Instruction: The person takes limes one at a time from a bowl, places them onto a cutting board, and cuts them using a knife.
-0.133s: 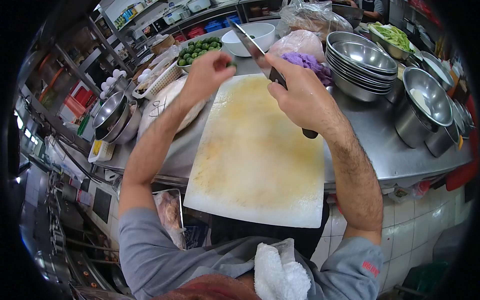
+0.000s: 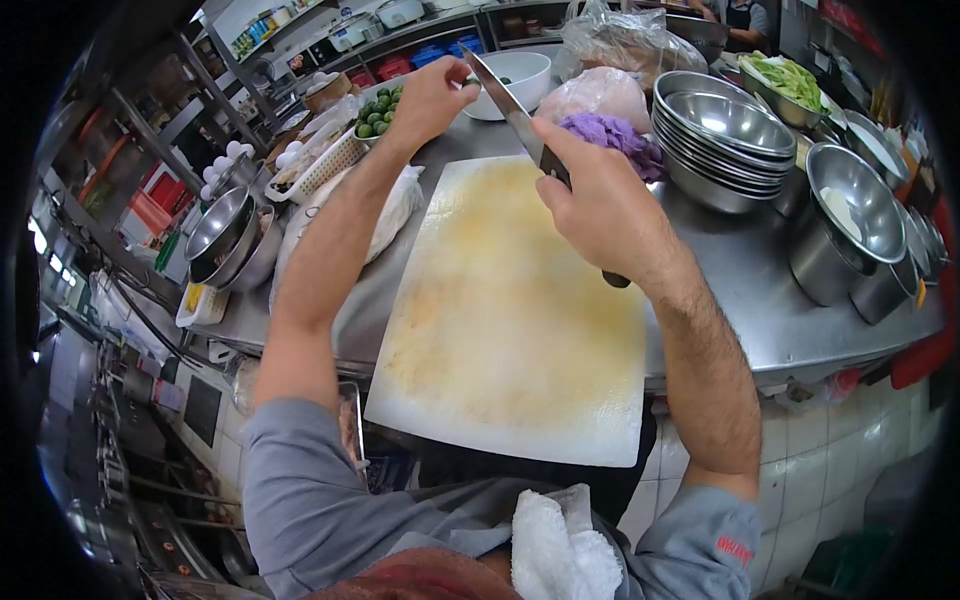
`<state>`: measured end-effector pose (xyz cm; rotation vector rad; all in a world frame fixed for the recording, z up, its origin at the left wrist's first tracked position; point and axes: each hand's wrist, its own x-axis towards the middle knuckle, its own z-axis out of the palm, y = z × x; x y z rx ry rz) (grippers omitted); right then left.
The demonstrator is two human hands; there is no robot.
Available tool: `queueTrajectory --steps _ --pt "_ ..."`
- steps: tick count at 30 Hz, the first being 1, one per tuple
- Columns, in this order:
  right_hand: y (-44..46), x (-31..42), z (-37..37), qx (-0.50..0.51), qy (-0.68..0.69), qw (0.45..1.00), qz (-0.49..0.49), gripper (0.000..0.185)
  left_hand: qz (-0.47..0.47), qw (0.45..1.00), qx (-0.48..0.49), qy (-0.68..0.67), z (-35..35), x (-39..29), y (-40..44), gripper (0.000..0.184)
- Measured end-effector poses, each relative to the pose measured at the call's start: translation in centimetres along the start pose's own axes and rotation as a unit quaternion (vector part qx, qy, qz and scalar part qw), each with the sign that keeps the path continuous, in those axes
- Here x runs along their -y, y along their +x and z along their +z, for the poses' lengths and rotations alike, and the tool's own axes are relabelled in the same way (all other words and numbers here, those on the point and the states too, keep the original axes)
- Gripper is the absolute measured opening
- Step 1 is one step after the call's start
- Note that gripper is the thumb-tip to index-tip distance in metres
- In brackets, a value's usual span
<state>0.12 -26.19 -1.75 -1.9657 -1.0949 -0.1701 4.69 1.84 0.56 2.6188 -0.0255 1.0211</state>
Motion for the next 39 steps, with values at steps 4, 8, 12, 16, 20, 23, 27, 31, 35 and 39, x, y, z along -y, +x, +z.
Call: queueTrajectory --steps 4,8,12,16,20,23,27,31,35,39 --pt "0.0 0.0 0.0 -0.011 -0.019 0.999 -0.030 0.050 0.013 0.995 -0.063 0.081 3.2 3.3 3.8 0.034" --pt "-0.3 0.6 -0.1 -0.007 -0.015 1.000 -0.025 0.050 0.019 0.982 -0.031 0.186 -0.3 6.0 3.5 0.031" --pt "-0.6 0.9 0.0 -0.008 -0.021 0.998 -0.059 0.050 -0.078 0.979 0.069 0.176 -6.9 10.4 1.0 0.028" --pt "-0.7 1.0 0.5 0.007 -0.022 0.998 -0.052 0.049 -0.182 0.948 0.124 0.229 -9.3 12.4 -1.9 0.038" --pt "-0.6 0.9 0.9 0.029 -0.017 0.999 -0.025 0.050 -0.197 0.958 0.078 0.192 -8.3 13.7 -3.2 0.037" --pt "-0.6 0.7 1.0 0.029 -0.036 0.999 -0.025 0.050 -0.205 0.964 0.053 0.161 -7.6 14.2 -3.3 0.035" --pt "-0.5 0.5 1.1 0.022 -0.047 0.998 -0.027 0.050 -0.206 0.969 0.029 0.130 -7.6 14.3 -3.5 0.032" --pt "-0.5 0.8 0.6 0.033 -0.041 0.998 -0.016 0.050 -0.216 0.968 0.004 -0.124 -9.3 12.9 -4.0 0.033" --pt "-0.5 0.5 0.6 0.045 -0.033 0.998 0.001 0.053 -0.120 0.847 0.104 -0.508 -9.0 6.4 -7.9 0.037" --pt "-0.7 0.6 1.1 0.077 -0.035 0.996 -0.006 0.050 -0.061 0.781 0.175 -0.596 -6.3 0.3 -12.4 0.035"
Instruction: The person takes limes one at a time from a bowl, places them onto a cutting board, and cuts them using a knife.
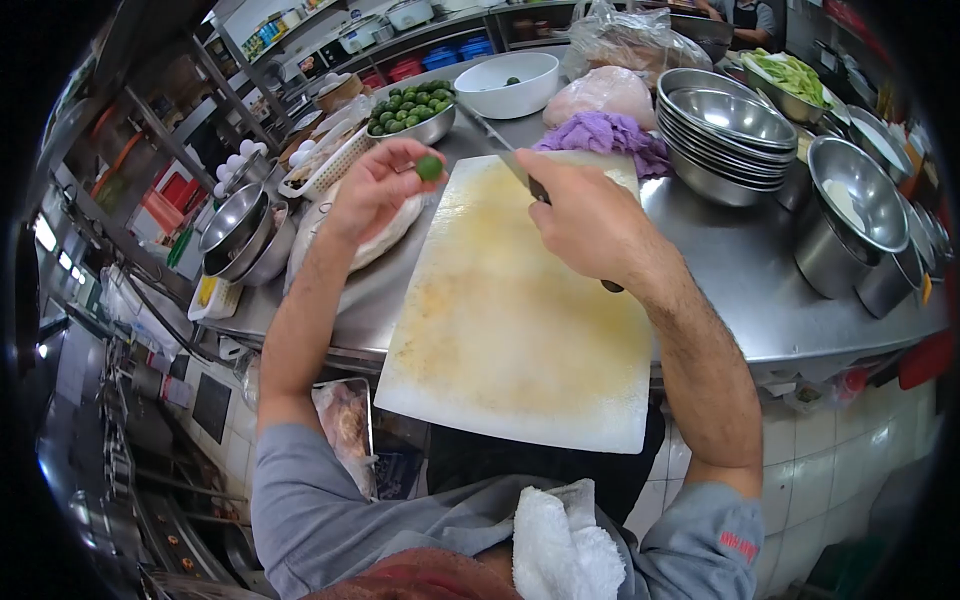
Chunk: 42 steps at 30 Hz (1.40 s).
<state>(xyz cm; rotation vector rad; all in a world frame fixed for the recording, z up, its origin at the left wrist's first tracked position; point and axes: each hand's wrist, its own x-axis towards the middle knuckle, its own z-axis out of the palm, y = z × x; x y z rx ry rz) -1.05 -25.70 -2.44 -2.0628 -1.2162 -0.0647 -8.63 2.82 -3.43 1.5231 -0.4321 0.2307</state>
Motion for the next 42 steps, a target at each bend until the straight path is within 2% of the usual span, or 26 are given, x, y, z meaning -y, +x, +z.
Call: queueTrajectory --steps 4,6,7,8,10,11,13,16,19,22,25,29,31,42 --pt "-0.3 0.1 0.2 0.046 -0.020 0.999 0.006 0.046 -0.056 0.998 0.028 0.024 3.4 0.7 -1.1 0.036" --pt "-0.6 -0.4 0.4 0.034 -0.022 0.999 -0.002 0.047 -0.104 0.981 0.013 0.165 4.5 0.6 -1.2 0.033" --pt "-0.7 -0.5 0.4 0.025 -0.022 0.999 -0.013 0.049 -0.060 0.974 0.017 0.218 4.7 1.2 -1.1 0.027" --pt "-0.9 -0.3 0.2 0.023 -0.023 0.999 -0.013 0.049 -0.059 0.974 0.018 0.219 4.9 1.4 -1.1 0.027" --pt "-1.3 0.2 -0.6 0.068 0.002 0.997 0.027 0.056 -0.037 0.935 -0.007 0.352 5.3 1.6 -1.2 0.024" --pt "-1.6 0.4 -0.8 0.068 0.001 0.997 0.026 0.056 -0.036 0.935 -0.007 0.352 5.5 1.5 -1.2 0.024" --pt "-2.7 0.7 -0.9 0.100 0.014 0.993 0.067 0.056 -0.067 0.873 -0.013 0.482 6.1 0.9 -1.2 0.026" --pt "-4.6 0.6 -0.7 0.095 -0.011 0.993 0.062 0.055 -0.034 0.853 -0.003 0.521 6.4 1.1 -1.3 0.029" --pt "-5.9 0.1 -0.7 0.083 -0.029 0.996 0.018 0.050 0.006 0.855 0.005 0.518 6.6 1.5 -1.4 0.028" --pt "-6.0 1.5 -1.8 0.126 -0.023 0.989 0.067 0.052 0.048 0.861 -0.019 0.505 6.5 2.3 -1.5 0.025" --pt "-6.2 1.6 -1.9 0.145 -0.040 0.986 0.077 0.052 0.008 0.885 -0.058 0.462 6.6 2.5 -1.5 0.023" --pt "-6.4 2.1 -1.9 0.172 -0.058 0.978 0.102 0.053 0.001 0.884 -0.062 0.463 6.8 2.9 -1.4 0.023" --pt "-6.8 1.2 -1.2 0.121 -0.072 0.989 0.041 0.042 0.041 0.872 -0.051 0.485 6.9 3.0 -1.4 0.022" --pt "-8.1 2.7 -2.3 0.130 -0.052 0.990 0.024 0.036 0.052 0.855 -0.059 0.512 7.2 3.0 -1.3 0.020"
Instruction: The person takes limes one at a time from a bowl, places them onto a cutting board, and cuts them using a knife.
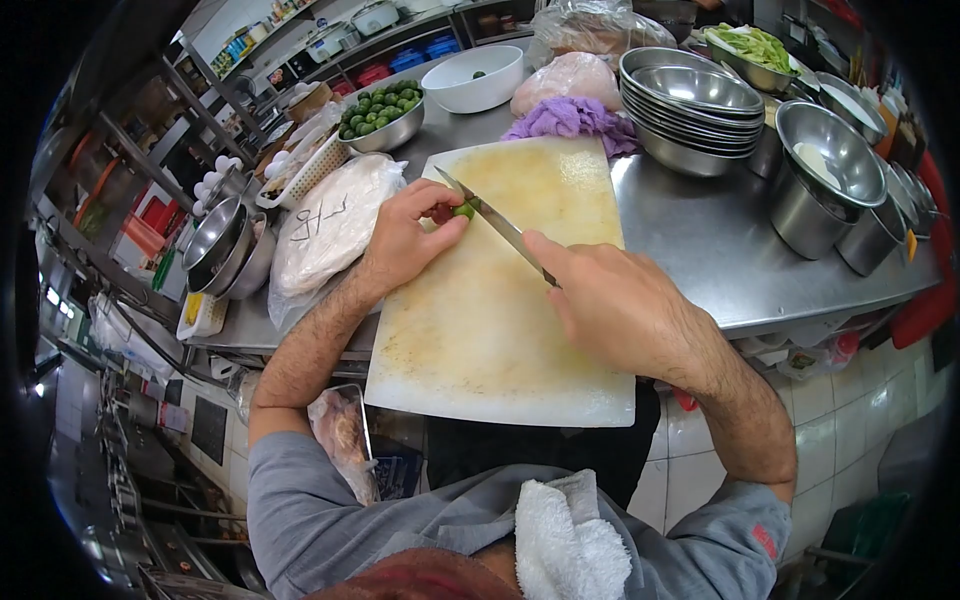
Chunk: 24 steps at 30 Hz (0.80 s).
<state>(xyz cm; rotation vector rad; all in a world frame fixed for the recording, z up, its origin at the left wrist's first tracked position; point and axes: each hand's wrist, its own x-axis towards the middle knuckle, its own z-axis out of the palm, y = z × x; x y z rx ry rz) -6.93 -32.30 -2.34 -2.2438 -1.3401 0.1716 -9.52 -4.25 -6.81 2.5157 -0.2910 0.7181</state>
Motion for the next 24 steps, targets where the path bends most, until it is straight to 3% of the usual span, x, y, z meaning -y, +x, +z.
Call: queueTrajectory --steps 8,14,20,22,24 --pt "-0.2 -0.3 0.3 0.012 -0.018 1.000 -0.005 0.043 0.017 1.000 -0.010 -0.008 0.2 0.3 -0.1 0.020" --pt "2.0 -1.5 1.7 -0.030 -0.023 0.996 -0.075 0.045 0.023 1.000 -0.010 -0.008 0.1 0.4 0.0 0.020" --pt "4.7 -0.9 1.7 -0.010 0.012 0.999 -0.036 0.030 0.034 0.999 -0.012 -0.015 0.1 0.4 0.1 0.019" --pt "5.3 -0.2 1.1 0.038 0.022 0.999 0.018 0.052 0.031 0.999 -0.012 -0.026 0.1 0.4 0.0 0.018" --pt "5.9 -0.4 1.4 0.036 0.021 0.999 0.009 0.051 0.029 0.999 -0.012 -0.028 0.1 0.2 0.0 0.017"
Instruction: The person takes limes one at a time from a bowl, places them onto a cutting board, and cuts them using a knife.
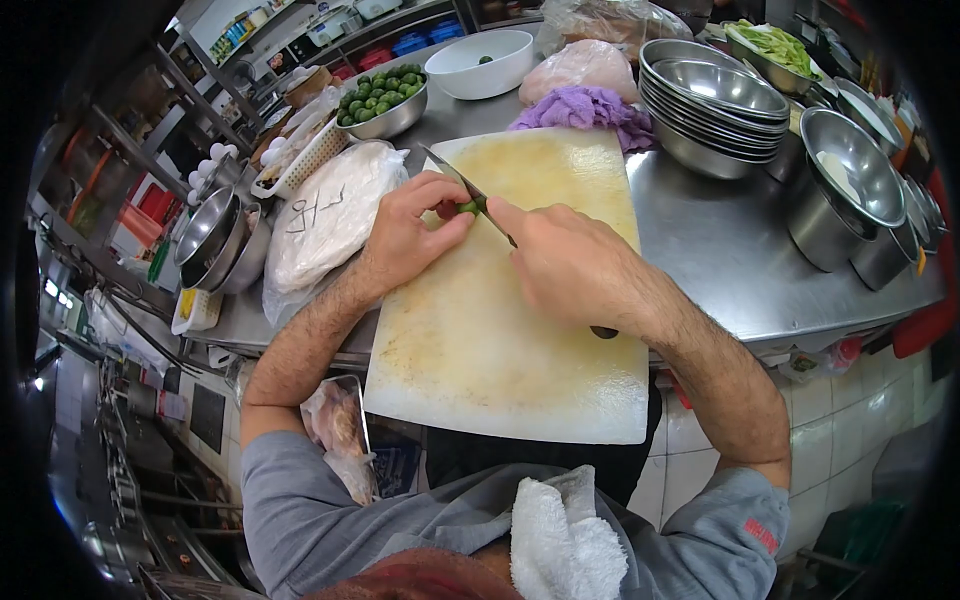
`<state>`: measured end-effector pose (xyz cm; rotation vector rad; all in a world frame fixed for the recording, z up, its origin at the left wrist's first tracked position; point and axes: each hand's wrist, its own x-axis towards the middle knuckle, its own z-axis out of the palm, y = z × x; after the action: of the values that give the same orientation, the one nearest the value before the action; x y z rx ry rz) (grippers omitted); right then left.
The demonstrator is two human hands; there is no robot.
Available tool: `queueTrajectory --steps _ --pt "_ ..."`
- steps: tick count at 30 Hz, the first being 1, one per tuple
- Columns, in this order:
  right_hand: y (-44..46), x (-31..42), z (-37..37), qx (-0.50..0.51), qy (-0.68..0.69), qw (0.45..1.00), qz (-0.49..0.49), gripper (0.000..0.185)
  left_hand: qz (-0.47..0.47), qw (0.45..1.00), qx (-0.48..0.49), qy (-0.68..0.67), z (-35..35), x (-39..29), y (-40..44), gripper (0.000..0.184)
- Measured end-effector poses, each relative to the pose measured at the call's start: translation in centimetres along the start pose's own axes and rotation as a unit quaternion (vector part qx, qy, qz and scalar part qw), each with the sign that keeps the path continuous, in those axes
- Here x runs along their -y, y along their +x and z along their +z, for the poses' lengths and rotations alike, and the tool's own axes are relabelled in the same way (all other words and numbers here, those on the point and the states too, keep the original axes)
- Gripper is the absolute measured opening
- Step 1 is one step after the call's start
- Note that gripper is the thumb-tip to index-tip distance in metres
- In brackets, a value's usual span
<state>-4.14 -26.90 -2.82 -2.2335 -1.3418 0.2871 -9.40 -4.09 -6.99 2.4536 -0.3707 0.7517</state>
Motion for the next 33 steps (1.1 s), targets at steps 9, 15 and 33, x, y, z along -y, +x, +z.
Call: queueTrajectory --steps 9,15,33 --pt "2.0 -0.8 1.5 -0.035 -0.010 0.999 -0.008 0.048 0.005 1.000 0.000 -0.006 0.2 0.2 0.0 0.018" --pt "1.9 -0.6 0.4 -0.039 0.041 0.998 0.000 0.049 0.005 1.000 -0.008 0.005 0.4 0.1 0.0 0.019" --pt "1.3 -3.5 -1.6 -0.242 0.072 0.968 -0.012 0.051 -0.042 0.976 -0.116 0.179 -1.4 12.9 19.7 0.033"
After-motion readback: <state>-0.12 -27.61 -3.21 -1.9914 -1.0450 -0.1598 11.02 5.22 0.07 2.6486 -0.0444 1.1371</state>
